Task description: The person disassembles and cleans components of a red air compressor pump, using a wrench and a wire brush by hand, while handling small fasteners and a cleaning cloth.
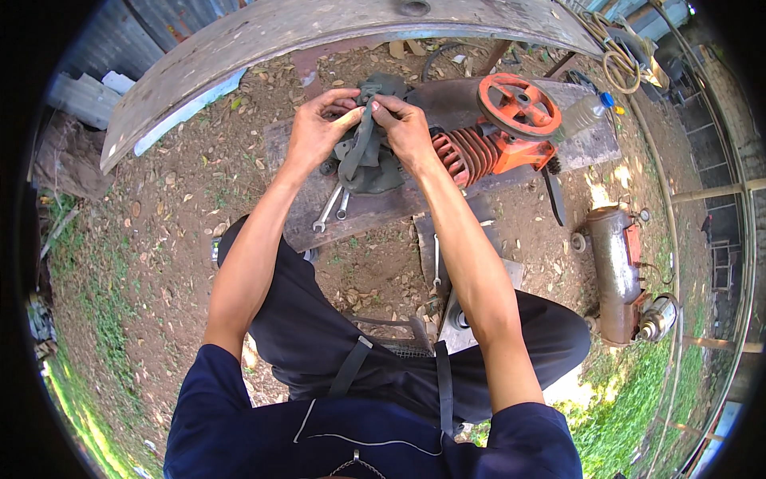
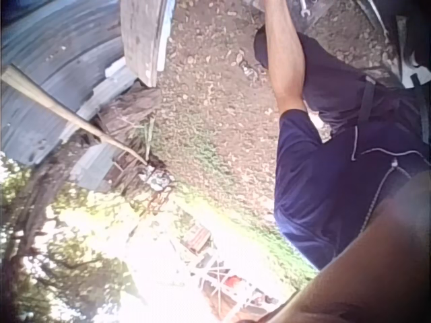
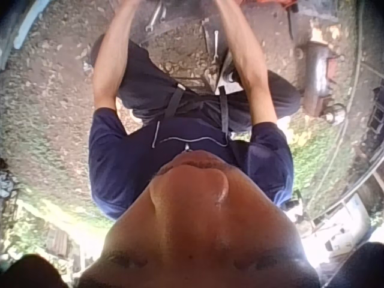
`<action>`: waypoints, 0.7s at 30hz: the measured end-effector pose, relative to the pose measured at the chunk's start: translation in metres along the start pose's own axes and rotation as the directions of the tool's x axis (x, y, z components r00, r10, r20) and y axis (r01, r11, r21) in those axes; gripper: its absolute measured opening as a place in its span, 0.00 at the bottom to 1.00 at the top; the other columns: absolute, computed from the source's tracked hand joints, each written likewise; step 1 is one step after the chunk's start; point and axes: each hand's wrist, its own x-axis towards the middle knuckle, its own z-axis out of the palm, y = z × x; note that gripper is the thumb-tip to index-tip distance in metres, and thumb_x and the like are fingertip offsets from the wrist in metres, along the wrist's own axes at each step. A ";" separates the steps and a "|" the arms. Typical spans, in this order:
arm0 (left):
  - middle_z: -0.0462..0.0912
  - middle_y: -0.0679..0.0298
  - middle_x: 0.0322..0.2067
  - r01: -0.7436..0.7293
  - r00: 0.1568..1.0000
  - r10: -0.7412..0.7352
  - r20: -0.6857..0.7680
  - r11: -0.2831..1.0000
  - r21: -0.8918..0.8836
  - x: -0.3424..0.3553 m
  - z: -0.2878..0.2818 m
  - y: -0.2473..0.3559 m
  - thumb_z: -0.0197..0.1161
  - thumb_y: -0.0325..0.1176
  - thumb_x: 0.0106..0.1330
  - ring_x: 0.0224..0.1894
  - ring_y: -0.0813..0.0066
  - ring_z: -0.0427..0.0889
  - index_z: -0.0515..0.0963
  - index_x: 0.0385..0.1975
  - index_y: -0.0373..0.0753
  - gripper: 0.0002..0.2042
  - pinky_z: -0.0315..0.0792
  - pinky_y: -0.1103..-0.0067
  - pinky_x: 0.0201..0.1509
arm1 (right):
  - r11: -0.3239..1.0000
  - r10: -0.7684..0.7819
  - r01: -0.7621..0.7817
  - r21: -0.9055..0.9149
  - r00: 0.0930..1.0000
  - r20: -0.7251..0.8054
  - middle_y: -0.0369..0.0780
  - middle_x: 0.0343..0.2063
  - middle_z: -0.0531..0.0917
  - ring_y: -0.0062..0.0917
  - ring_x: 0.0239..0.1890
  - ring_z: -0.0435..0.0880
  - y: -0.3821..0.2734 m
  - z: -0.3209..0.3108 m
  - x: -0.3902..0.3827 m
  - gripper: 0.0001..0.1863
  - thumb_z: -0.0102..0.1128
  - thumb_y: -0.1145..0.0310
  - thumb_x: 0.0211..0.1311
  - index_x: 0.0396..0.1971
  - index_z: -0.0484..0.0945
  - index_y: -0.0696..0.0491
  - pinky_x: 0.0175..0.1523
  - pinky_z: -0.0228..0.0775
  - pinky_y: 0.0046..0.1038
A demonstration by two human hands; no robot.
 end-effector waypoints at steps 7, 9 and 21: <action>0.83 0.67 0.34 -0.132 0.991 0.128 0.049 0.987 0.095 -0.002 -0.001 0.008 0.68 0.28 0.61 0.35 0.82 0.80 0.82 0.47 0.42 0.14 0.77 0.81 0.41 | 0.997 0.077 -0.077 0.015 0.997 -0.014 0.36 0.36 0.85 0.15 0.37 0.79 -0.010 -0.005 0.000 0.11 0.66 0.73 0.60 0.41 0.83 0.61 0.45 0.70 0.19; 0.84 0.66 0.35 -0.118 0.991 0.108 0.078 0.984 0.132 -0.002 -0.001 0.007 0.67 0.28 0.61 0.35 0.82 0.80 0.81 0.47 0.41 0.14 0.77 0.81 0.41 | 0.999 0.048 -0.048 -0.019 0.999 -0.015 0.35 0.35 0.85 0.15 0.35 0.79 -0.010 -0.007 0.000 0.10 0.66 0.73 0.58 0.38 0.83 0.61 0.42 0.71 0.19; 0.86 0.60 0.36 0.092 0.990 -0.067 0.123 0.973 -0.214 0.005 -0.001 -0.012 0.65 0.27 0.63 0.36 0.79 0.84 0.81 0.43 0.34 0.10 0.78 0.80 0.42 | 0.887 -0.282 0.213 -0.411 0.952 -0.116 0.39 0.26 0.83 0.18 0.29 0.79 -0.007 0.010 -0.004 0.06 0.61 0.74 0.58 0.35 0.82 0.57 0.36 0.71 0.23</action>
